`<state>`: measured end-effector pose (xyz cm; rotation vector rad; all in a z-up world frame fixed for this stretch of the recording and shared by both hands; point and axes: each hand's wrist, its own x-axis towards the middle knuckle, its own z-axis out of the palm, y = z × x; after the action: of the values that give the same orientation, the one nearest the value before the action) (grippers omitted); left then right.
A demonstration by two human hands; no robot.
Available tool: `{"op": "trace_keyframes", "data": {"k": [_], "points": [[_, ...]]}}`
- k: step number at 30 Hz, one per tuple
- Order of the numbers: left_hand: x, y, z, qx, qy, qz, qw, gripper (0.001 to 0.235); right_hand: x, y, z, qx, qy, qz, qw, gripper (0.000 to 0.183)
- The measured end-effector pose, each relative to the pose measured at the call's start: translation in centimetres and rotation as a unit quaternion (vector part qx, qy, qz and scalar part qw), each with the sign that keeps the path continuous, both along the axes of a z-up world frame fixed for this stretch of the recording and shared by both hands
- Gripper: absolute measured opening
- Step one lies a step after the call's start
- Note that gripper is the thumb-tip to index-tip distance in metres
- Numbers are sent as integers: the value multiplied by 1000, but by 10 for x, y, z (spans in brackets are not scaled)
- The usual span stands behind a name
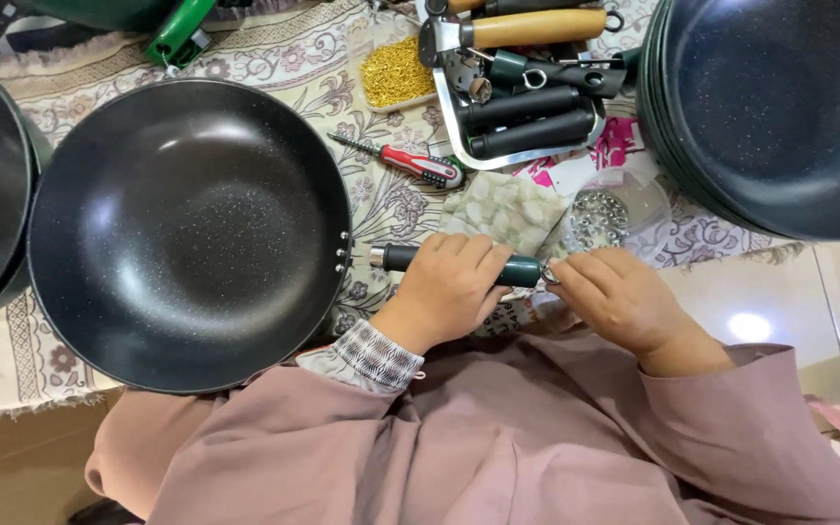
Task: Wiping woks clean and attaching handles using a screwdriver and screws.
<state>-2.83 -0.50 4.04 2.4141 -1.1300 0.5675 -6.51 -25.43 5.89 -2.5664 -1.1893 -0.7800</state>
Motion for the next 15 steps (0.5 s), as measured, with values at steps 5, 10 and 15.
{"op": "trace_keyframes", "data": {"k": [5,10,15], "points": [[0,-1,-4,1,-4,0,1000,42,3,4,9,-21,-48,24,998,20],[0,1,-4,2,-4,-6,1000,44,2,3,6,-19,-59,36,997,18],[-1,2,-4,3,-3,-4,1000,45,-1,5,6,-16,-38,17,999,23]]}}
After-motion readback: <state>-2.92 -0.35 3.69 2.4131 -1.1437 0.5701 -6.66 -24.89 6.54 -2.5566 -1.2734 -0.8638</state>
